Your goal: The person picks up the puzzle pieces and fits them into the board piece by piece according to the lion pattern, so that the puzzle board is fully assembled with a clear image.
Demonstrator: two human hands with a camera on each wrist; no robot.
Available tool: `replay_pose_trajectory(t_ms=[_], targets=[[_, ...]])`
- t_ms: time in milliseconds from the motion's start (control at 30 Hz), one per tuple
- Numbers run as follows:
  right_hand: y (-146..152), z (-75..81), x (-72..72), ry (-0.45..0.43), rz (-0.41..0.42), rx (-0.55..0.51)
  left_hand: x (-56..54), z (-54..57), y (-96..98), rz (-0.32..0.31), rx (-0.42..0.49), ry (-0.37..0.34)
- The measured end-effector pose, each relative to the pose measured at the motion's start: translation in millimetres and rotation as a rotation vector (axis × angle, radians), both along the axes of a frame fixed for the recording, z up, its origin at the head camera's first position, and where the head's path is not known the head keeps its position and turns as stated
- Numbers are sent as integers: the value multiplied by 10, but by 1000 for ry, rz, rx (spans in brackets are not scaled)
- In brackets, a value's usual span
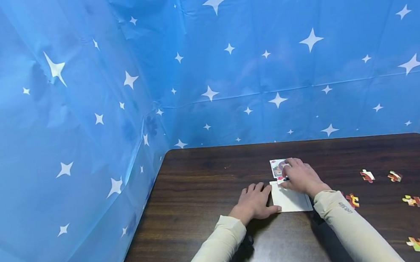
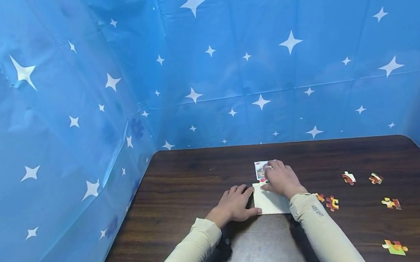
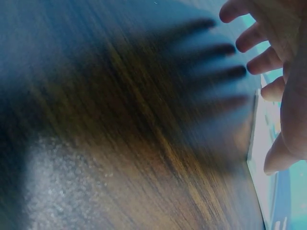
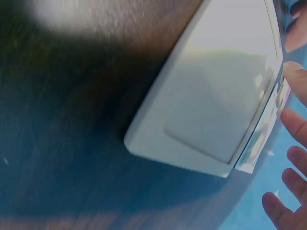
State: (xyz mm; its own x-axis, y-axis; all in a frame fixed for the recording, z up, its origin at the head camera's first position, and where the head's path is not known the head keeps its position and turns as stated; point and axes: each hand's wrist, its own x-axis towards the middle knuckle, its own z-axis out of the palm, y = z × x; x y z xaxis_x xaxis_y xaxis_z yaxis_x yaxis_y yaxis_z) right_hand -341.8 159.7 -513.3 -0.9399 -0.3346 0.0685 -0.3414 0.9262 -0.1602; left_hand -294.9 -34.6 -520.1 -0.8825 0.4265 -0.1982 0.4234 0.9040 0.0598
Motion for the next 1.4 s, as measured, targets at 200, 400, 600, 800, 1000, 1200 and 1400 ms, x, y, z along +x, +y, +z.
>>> replay_pose_trajectory(t_ms=[200, 400, 600, 800, 1000, 1200, 1400], targets=[[-57, -23, 36, -12, 23, -3, -7, -1, 10, 0, -8, 0], [-92, -59, 69, -16, 25, -16, -7, -36, 21, -7, -31, 8], [-93, -90, 78, -3, 36, -21, -9, -39, 18, -11, -35, 16], [-86, -103, 87, 7, 46, -7, -22, -42, 26, -6, -36, 18], [-98, -117, 91, 23, 51, 14, -39, -60, 33, -4, -38, 3], [-96, -126, 100, 41, 53, 28, -32, -47, 34, -3, -37, -3], [-89, -133, 119, 33, 53, 17, -22, -29, 29, -9, -44, 4]])
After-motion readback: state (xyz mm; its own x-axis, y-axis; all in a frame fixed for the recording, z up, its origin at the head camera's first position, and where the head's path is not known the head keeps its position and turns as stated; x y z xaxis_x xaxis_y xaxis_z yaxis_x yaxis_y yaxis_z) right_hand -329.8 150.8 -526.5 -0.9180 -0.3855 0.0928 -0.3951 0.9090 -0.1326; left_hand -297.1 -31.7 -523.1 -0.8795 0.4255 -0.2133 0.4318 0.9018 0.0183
